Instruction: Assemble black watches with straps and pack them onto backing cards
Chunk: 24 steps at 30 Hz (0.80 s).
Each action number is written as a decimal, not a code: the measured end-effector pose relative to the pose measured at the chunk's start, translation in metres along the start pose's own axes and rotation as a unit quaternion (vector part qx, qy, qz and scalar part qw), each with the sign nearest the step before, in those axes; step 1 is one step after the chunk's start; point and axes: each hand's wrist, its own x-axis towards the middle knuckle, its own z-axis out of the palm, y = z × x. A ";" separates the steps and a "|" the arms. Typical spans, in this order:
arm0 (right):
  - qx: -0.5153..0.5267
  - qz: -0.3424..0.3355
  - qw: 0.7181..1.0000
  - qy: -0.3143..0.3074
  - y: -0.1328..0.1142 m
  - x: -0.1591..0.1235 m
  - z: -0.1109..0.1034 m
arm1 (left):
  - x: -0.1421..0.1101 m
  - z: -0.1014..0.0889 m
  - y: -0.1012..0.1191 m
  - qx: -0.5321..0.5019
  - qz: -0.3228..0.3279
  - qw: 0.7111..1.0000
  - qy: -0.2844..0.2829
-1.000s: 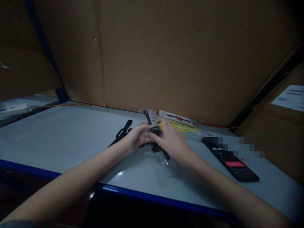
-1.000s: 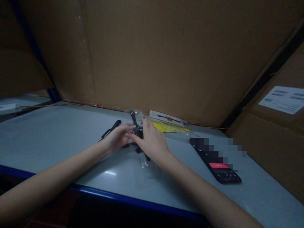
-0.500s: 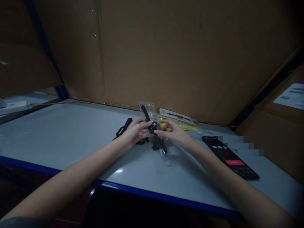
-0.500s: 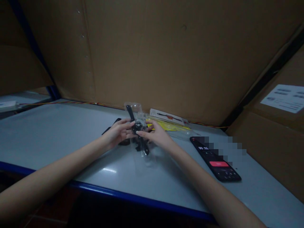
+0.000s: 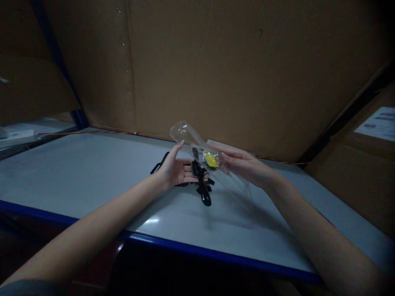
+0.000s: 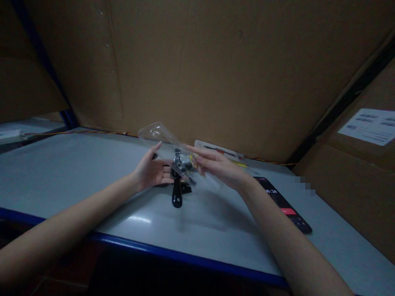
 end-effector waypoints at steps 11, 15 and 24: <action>-0.314 -0.106 0.924 -0.192 -0.018 -0.010 0.013 | -0.018 0.022 -0.004 0.179 -0.168 0.957 -0.152; -0.354 -0.130 0.908 -0.185 -0.014 -0.009 0.020 | -0.021 0.022 -0.007 0.260 -0.130 0.942 -0.170; -0.316 -0.156 0.922 -0.158 -0.012 -0.006 0.028 | -0.019 0.018 -0.008 0.255 -0.096 0.946 -0.175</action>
